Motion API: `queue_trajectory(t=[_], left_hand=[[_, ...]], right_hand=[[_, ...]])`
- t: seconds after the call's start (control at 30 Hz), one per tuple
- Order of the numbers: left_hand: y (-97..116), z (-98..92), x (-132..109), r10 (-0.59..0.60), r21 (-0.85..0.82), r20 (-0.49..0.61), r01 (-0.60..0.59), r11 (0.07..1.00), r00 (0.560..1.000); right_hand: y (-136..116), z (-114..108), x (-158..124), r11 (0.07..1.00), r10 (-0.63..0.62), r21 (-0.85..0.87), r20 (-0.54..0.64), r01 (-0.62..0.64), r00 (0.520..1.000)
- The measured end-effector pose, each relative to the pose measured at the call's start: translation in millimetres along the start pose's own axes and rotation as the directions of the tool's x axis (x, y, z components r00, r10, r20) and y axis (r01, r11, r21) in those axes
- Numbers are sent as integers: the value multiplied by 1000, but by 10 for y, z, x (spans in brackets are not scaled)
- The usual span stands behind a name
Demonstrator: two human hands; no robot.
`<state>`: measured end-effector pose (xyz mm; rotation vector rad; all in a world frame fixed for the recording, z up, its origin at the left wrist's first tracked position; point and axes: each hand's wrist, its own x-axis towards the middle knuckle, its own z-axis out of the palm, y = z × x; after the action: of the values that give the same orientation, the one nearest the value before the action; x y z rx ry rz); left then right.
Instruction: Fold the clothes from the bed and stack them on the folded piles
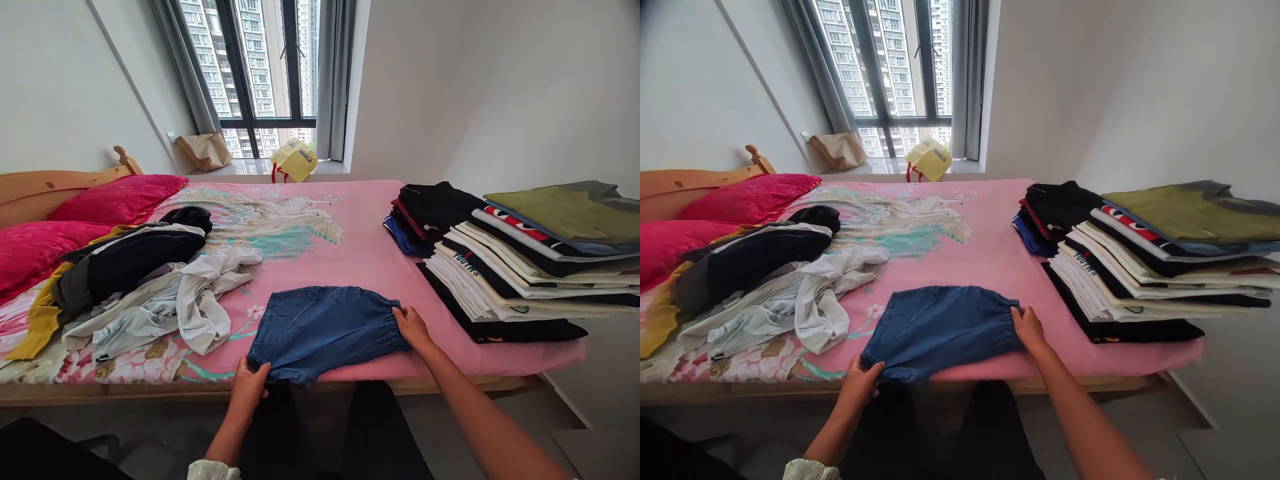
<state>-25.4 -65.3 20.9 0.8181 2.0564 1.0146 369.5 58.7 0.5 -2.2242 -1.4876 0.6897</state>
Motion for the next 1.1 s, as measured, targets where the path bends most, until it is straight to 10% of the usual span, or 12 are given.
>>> queue_trajectory(t=[0.1,0.2,0.33,0.43,0.6,0.7,0.83,0.93,1.0,1.1], left_hand=[[-162,-210,-52,221,169,-104,-201,965,970],[-71,-305,-50,505,217,-145,-470,855,851],[348,-28,3,767,192,137,-776,601,627],[444,237,39,733,275,416,-843,463,539],[74,113,70,493,576,580,-755,315,648],[169,-62,90,374,614,592,-700,365,714],[782,69,166,373,385,709,-772,506,598],[1084,402,313,437,240,747,-816,525,501],[1067,608,479,459,327,710,-828,456,534],[830,766,775,454,564,575,-732,383,681]], right_hand=[[-29,-163,-88,999,-49,-26,-74,47,996],[-309,-304,-318,960,-270,3,-265,281,926],[-950,-121,-767,723,-650,127,-207,679,731],[-1160,221,-1020,635,-773,43,22,771,635],[-764,394,-1086,688,-583,-199,420,697,696],[-696,221,-1015,736,-570,-152,387,659,725],[-1099,185,-942,703,-706,-18,104,711,700],[-1365,394,-829,617,-781,-30,107,787,616],[-1354,543,-666,590,-775,-91,213,802,594],[-1104,657,-332,699,-623,-244,256,673,740]])
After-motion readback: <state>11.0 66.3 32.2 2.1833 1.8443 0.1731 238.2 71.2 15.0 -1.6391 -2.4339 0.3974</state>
